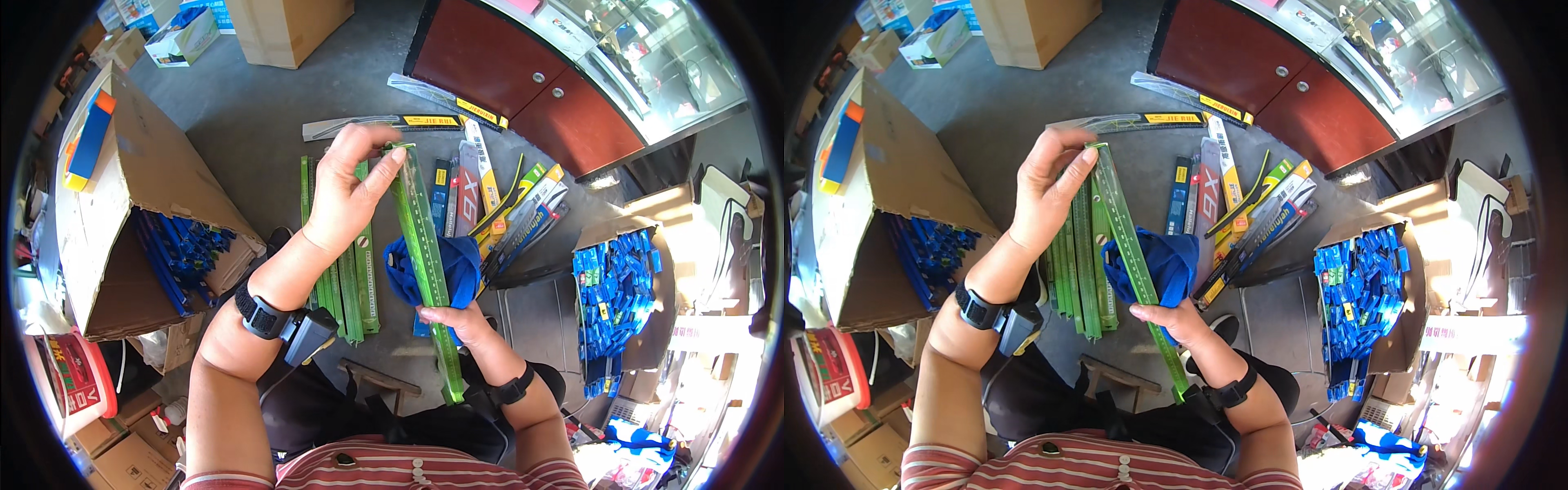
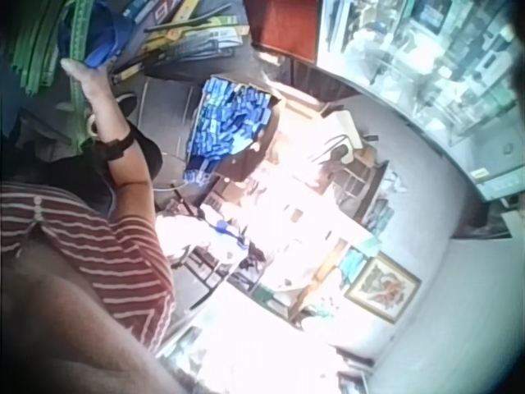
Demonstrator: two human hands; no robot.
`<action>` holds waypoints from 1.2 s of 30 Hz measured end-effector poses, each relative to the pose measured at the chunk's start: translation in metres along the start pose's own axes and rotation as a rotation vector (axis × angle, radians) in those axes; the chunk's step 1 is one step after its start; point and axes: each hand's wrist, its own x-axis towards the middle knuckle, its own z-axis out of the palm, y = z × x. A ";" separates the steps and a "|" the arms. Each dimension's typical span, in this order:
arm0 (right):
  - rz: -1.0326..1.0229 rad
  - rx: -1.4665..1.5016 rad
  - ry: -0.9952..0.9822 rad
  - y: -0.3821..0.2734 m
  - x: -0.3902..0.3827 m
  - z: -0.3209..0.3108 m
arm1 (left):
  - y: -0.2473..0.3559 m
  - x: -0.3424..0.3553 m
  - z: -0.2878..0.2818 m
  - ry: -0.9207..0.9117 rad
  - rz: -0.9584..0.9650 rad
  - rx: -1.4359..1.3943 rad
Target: The person sits on a stool and uses a blue cloth to wipe and clean multiple packaged windshield wipers. They pick up each wiper, wipe it, and place it back on the floor.
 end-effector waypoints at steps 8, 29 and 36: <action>-0.005 -0.050 0.040 0.000 -0.003 0.001 | -0.005 -0.003 0.008 0.006 -0.143 -0.114; -0.415 -0.377 0.101 0.010 -0.002 0.022 | 0.000 -0.005 0.013 0.139 -0.458 -0.777; -0.563 -0.521 0.107 0.017 -0.001 0.023 | -0.007 -0.006 0.013 0.080 -0.327 -0.539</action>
